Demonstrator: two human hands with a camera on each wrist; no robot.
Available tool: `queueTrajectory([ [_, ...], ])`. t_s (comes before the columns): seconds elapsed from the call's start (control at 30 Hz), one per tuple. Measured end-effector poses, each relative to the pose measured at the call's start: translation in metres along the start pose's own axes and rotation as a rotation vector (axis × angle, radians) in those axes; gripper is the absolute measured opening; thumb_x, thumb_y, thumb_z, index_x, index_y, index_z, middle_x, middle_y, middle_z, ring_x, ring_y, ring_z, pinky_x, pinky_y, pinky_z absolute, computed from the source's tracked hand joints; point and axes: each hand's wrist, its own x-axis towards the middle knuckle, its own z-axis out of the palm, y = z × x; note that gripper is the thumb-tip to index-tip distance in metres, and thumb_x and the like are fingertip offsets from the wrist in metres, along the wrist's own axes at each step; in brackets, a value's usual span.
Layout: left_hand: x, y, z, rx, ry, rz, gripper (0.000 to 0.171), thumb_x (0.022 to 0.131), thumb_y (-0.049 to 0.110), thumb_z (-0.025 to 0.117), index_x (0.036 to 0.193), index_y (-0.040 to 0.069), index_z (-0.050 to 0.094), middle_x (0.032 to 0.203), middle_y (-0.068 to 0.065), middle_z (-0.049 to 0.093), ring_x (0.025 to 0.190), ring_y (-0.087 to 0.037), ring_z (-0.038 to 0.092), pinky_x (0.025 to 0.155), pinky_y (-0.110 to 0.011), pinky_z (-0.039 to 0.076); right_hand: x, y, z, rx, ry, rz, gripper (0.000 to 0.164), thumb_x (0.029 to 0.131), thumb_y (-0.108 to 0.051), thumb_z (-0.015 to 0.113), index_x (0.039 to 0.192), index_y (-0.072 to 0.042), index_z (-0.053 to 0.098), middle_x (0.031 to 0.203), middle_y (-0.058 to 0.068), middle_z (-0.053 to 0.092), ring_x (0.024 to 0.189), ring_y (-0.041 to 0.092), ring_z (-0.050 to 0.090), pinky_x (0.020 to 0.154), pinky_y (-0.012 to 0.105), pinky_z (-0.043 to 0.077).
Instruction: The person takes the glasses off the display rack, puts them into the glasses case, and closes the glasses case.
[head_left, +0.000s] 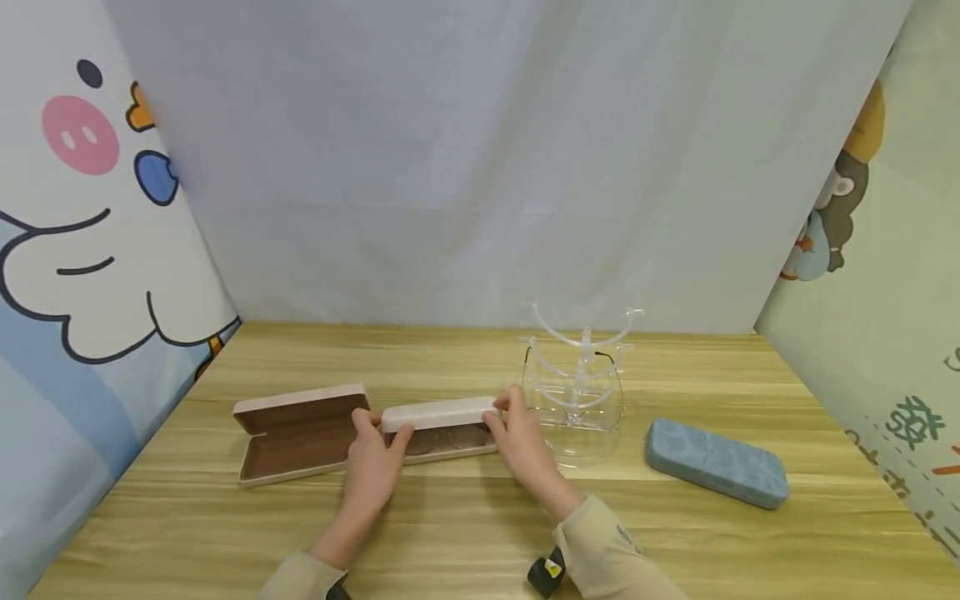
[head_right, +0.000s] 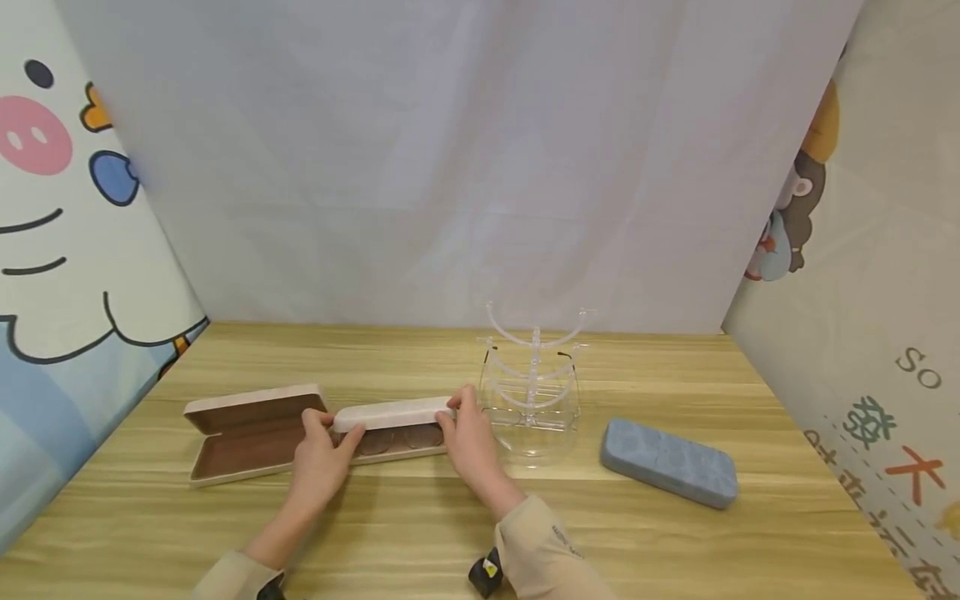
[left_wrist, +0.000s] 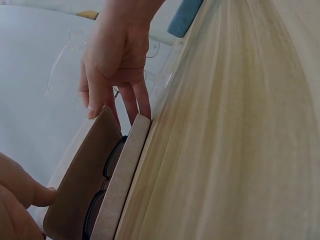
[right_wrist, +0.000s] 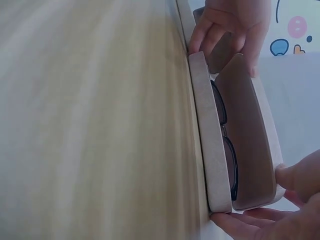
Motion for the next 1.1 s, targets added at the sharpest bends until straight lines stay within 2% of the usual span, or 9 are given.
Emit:
queueTrajectory([
  [0.1, -0.001, -0.001, -0.001, 0.015, -0.025, -0.016, 0.044, 0.090, 0.030, 0.057, 0.112, 0.002, 0.030, 0.067, -0.010, 0.048, 0.054, -0.019, 0.041, 0.045, -0.029, 0.032, -0.002, 0.002, 0.000, -0.014, 0.012, -0.004, 0.023, 0.092, -0.021, 0.052, 0.107, -0.006, 0.044, 0.116, 0.022, 0.055, 0.074, 0.021, 0.057, 0.056, 0.027, 0.046],
  [0.2, -0.002, -0.002, -0.002, 0.021, -0.035, -0.006, 0.043, 0.090, 0.031, 0.057, 0.110, 0.003, 0.031, 0.068, -0.009, 0.048, 0.053, -0.017, 0.039, 0.044, -0.028, 0.029, -0.003, 0.004, 0.000, -0.001, 0.010, -0.019, 0.021, 0.092, -0.019, 0.053, 0.106, -0.005, 0.044, 0.118, 0.025, 0.052, 0.087, 0.031, 0.061, 0.066, 0.033, 0.052],
  [0.27, -0.003, -0.004, -0.001, 0.024, -0.036, 0.008, 0.041, 0.089, 0.029, 0.058, 0.107, 0.003, 0.032, 0.076, -0.017, 0.055, 0.054, -0.019, 0.041, 0.045, -0.028, 0.031, -0.004, 0.006, 0.000, 0.009, 0.011, -0.029, 0.020, 0.091, -0.017, 0.054, 0.104, -0.005, 0.044, 0.118, 0.025, 0.052, 0.095, 0.035, 0.060, 0.074, 0.038, 0.053],
  [0.33, -0.004, -0.006, 0.000, 0.034, -0.019, 0.029, 0.037, 0.088, 0.026, 0.059, 0.104, 0.002, 0.037, 0.095, -0.024, 0.059, 0.064, -0.025, 0.051, 0.051, -0.032, 0.038, -0.005, 0.008, 0.000, 0.014, 0.007, -0.035, 0.018, 0.090, -0.015, 0.055, 0.100, -0.005, 0.044, 0.115, 0.025, 0.052, 0.102, 0.039, 0.058, 0.081, 0.042, 0.052],
  [0.47, -0.004, -0.009, 0.003, 0.062, 0.012, 0.061, 0.029, 0.084, 0.017, 0.064, 0.098, 0.000, 0.046, 0.119, -0.024, 0.054, 0.091, -0.033, 0.057, 0.070, -0.042, 0.046, -0.006, 0.010, 0.000, -0.007, 0.005, -0.046, 0.019, 0.086, -0.008, 0.061, 0.093, -0.005, 0.044, 0.109, 0.026, 0.052, 0.107, 0.041, 0.055, 0.083, 0.043, 0.051],
  [0.63, -0.005, -0.007, 0.004, 0.078, 0.008, 0.082, 0.028, 0.082, 0.011, 0.065, 0.099, -0.002, 0.047, 0.118, -0.027, 0.052, 0.103, -0.040, 0.053, 0.081, -0.048, 0.044, -0.007, 0.007, -0.001, -0.030, 0.004, -0.053, 0.017, 0.083, -0.004, 0.063, 0.091, -0.005, 0.048, 0.112, 0.029, 0.055, 0.104, 0.040, 0.057, 0.082, 0.043, 0.051],
  [0.83, -0.005, 0.010, -0.003, 0.159, -0.122, 0.073, 0.031, 0.083, 0.016, 0.063, 0.104, -0.005, 0.052, 0.115, -0.026, 0.048, 0.102, -0.040, 0.051, 0.082, -0.050, 0.043, -0.005, 0.007, -0.004, -0.023, -0.025, -0.005, 0.013, 0.084, -0.004, 0.060, 0.097, -0.004, 0.057, 0.117, 0.022, 0.057, 0.104, 0.036, 0.058, 0.085, 0.041, 0.050],
  [0.93, -0.005, 0.020, -0.003, 0.198, -0.168, 0.086, 0.032, 0.083, 0.019, 0.062, 0.105, -0.003, 0.055, 0.119, -0.026, 0.046, 0.106, -0.042, 0.048, 0.083, -0.052, 0.043, -0.006, 0.005, -0.012, -0.019, -0.001, 0.008, 0.018, 0.086, -0.004, 0.057, 0.103, -0.002, 0.059, 0.109, 0.017, 0.061, 0.100, 0.030, 0.060, 0.082, 0.036, 0.052],
  [1.1, -0.007, 0.032, 0.007, 0.214, -0.166, 0.148, 0.028, 0.082, 0.019, 0.063, 0.101, 0.000, 0.059, 0.119, -0.023, 0.050, 0.110, -0.040, 0.046, 0.088, -0.052, 0.040, -0.010, 0.003, -0.032, 0.007, 0.084, -0.041, 0.016, 0.085, -0.004, 0.059, 0.100, 0.001, 0.062, 0.092, 0.011, 0.066, 0.083, 0.021, 0.063, 0.071, 0.029, 0.053],
])
